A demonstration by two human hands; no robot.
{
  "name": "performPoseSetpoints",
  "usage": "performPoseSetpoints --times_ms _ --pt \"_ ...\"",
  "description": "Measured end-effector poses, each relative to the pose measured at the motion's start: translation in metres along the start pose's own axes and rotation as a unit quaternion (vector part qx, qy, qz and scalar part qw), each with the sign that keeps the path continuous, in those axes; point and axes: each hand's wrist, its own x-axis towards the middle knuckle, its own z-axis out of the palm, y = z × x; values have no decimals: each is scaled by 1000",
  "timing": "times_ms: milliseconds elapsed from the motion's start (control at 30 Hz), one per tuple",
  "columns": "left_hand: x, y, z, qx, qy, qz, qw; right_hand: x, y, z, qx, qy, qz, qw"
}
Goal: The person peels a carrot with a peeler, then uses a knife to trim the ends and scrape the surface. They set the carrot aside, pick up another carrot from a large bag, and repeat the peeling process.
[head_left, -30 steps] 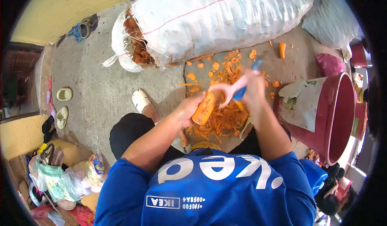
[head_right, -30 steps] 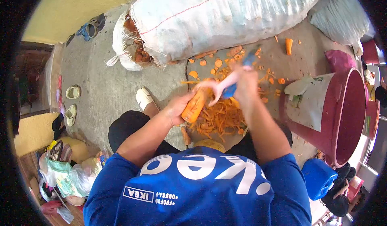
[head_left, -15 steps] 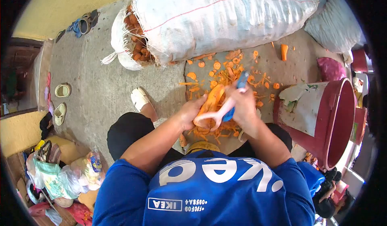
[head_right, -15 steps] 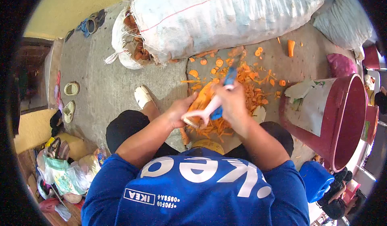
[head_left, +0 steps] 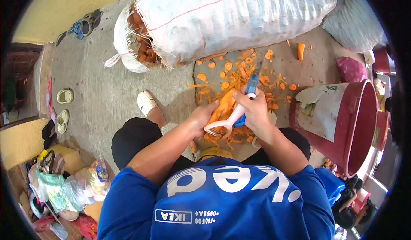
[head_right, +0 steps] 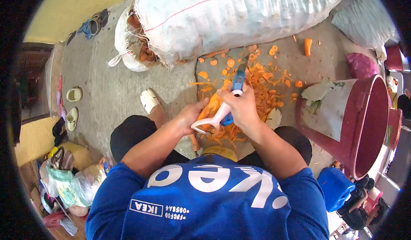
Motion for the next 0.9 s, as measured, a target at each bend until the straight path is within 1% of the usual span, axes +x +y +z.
performPoseSetpoints --times_ms 33,67,133,167,200,267,300,367,400,433,467,500,533,600,633,667,733,767,833,900 --pt "2 0 -5 39 -13 -3 999 6 3 -5 -6 13 8 1000" --pt "3 -2 -5 31 -4 8 999 17 3 -15 -12 26 15 999" --pt "-2 -3 3 16 12 31 999 44 -16 -33 -13 181 6 983" --pt "-2 -2 -3 42 -2 6 999 59 -21 -55 -19 216 -32 976" --pt "-2 -2 -3 49 2 14 999 64 -28 -63 -26 250 -69 965" --pt "-3 -3 -3 62 9 30 998 65 -24 -67 26 228 -86 969" --pt "-1 -3 -5 57 18 23 998 62 -26 -66 50 216 -95 970" --pt "4 -2 -9 45 36 15 998 32 -25 -27 49 134 3 990" --pt "2 -3 -7 22 26 4 999 18 -15 -12 35 86 3 996" --pt "1 -1 -2 2 13 -6 1000 6 -5 -5 28 27 34 999" --pt "1 0 1 -17 1 -17 1000 2 0 -3 0 -13 -6 1000" --pt "0 -1 -4 13 -47 -19 999 10 5 -8 -4 9 9 1000" --pt "0 -3 -4 22 -28 0 999 21 3 -16 -7 32 25 999" --pt "1 -6 -3 42 10 39 998 45 -11 -36 32 135 19 990" --pt "-3 -2 -5 59 -2 6 998 61 -12 -51 30 197 -37 979" --pt "-5 -3 -3 67 -8 22 997 71 -12 -65 27 256 -92 962" --pt "-7 -3 0 83 -23 56 995 70 -19 -74 50 256 -90 961" --pt "-7 -3 -1 83 -21 42 995 70 -21 -76 61 255 -90 961" --pt "-4 -3 -6 78 -18 16 997 52 -11 -57 101 150 -69 981" --pt "2 -4 -10 39 -25 -2 999 15 -16 -17 55 61 27 996"
